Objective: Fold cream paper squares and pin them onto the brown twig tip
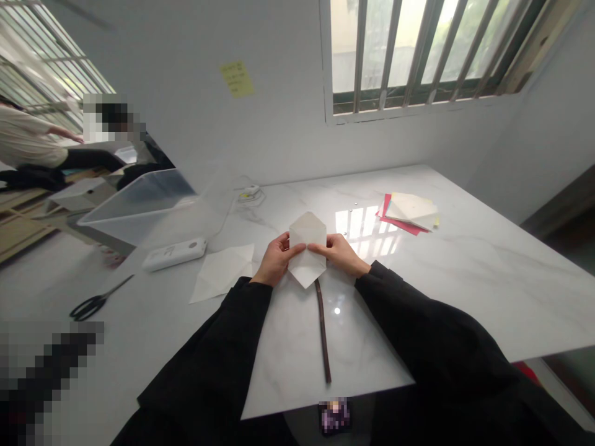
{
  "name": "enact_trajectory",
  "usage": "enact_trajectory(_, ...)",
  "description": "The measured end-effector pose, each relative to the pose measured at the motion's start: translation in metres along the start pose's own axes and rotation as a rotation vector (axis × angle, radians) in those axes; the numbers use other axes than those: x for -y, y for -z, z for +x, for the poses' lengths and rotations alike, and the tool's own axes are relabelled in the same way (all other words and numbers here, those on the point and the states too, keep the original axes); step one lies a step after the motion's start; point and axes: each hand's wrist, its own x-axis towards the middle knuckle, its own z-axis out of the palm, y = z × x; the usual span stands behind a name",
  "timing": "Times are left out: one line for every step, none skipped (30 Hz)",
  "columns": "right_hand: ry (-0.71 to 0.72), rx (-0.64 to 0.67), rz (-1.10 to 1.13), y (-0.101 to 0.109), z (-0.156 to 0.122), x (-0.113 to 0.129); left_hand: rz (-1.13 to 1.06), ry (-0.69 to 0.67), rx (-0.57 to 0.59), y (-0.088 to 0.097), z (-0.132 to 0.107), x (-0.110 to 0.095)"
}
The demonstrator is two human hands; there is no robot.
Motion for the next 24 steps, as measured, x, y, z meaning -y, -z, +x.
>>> enact_trajectory(-0.005, -0.010, 0.003, 0.000, 0.000, 0.000, -0.002, 0.001, -0.001, -0.001, 0.000, 0.000)
enact_trajectory(-0.010, -0.024, 0.013, 0.001, 0.001, -0.001, -0.003, 0.002, -0.008, -0.001, 0.000, -0.002)
enact_trajectory(-0.014, -0.041, 0.031, 0.002, 0.002, -0.002, -0.003, 0.001, -0.020, 0.000, 0.001, -0.004)
enact_trajectory(-0.016, -0.060, 0.056, 0.003, 0.004, -0.002, 0.001, -0.004, -0.037, 0.001, 0.001, -0.006)
enact_trajectory(-0.014, -0.082, 0.083, 0.005, 0.005, -0.003, 0.014, -0.015, -0.054, 0.002, 0.001, -0.010)
enact_trajectory(-0.011, -0.104, 0.112, 0.007, 0.006, -0.003, 0.042, -0.037, -0.067, 0.005, 0.001, -0.014)
enact_trajectory(-0.010, -0.124, 0.141, 0.009, 0.008, -0.003, 0.086, -0.068, -0.075, 0.007, 0.001, -0.018)
enact_trajectory(-0.010, -0.141, 0.168, 0.011, 0.009, -0.002, 0.149, -0.110, -0.068, 0.010, 0.000, -0.022)
enact_trajectory(-0.014, -0.156, 0.192, 0.013, 0.010, -0.002, 0.222, -0.155, -0.048, 0.012, -0.001, -0.025)
enact_trajectory(-0.020, -0.170, 0.212, 0.014, 0.011, -0.002, 0.292, -0.192, -0.018, 0.015, -0.002, -0.028)
enact_trajectory(-0.026, -0.179, 0.231, 0.016, 0.011, -0.001, 0.352, -0.222, 0.015, 0.016, -0.003, -0.030)
enact_trajectory(-0.033, -0.187, 0.249, 0.017, 0.012, -0.001, 0.397, -0.243, 0.045, 0.017, -0.004, -0.031)
enact_trajectory(-0.040, -0.196, 0.262, 0.017, 0.013, -0.001, 0.426, -0.254, 0.071, 0.017, -0.005, -0.031)
enact_trajectory(-0.049, -0.205, 0.271, 0.018, 0.013, -0.001, 0.443, -0.260, 0.091, 0.017, -0.005, -0.030)
enact_trajectory(-0.058, -0.213, 0.277, 0.019, 0.013, -0.001, 0.452, -0.264, 0.106, 0.016, -0.006, -0.029)
enact_trajectory(-0.069, -0.221, 0.279, 0.019, 0.014, -0.001, 0.458, -0.266, 0.117, 0.015, -0.006, -0.028)
enact_trajectory(-0.079, -0.230, 0.280, 0.019, 0.014, -0.001, 0.464, -0.267, 0.125, 0.015, -0.006, -0.027)
enact_trajectory(-0.089, -0.237, 0.283, 0.020, 0.015, -0.001, 0.469, -0.269, 0.131, 0.014, -0.006, -0.026)
enact_trajectory(-0.097, -0.240, 0.290, 0.020, 0.015, -0.001, 0.474, -0.271, 0.134, 0.013, -0.006, -0.026)
enact_trajectory(-0.101, -0.242, 0.301, 0.020, 0.015, 0.000, 0.480, -0.273, 0.136, 0.013, -0.006, -0.025)
enact_trajectory(-0.104, -0.242, 0.310, 0.020, 0.015, 0.000, 0.485, -0.273, 0.139, 0.012, -0.006, -0.025)
enact_trajectory(-0.107, -0.239, 0.314, 0.019, 0.014, 0.001, 0.490, -0.275, 0.137, 0.011, -0.006, -0.025)
enact_trajectory(-0.109, -0.230, 0.311, 0.019, 0.014, 0.003, 0.497, -0.278, 0.131, 0.011, -0.007, -0.026)
enact_trajectory(-0.111, -0.218, 0.301, 0.018, 0.013, 0.004, 0.506, -0.281, 0.120, 0.010, -0.007, -0.026)
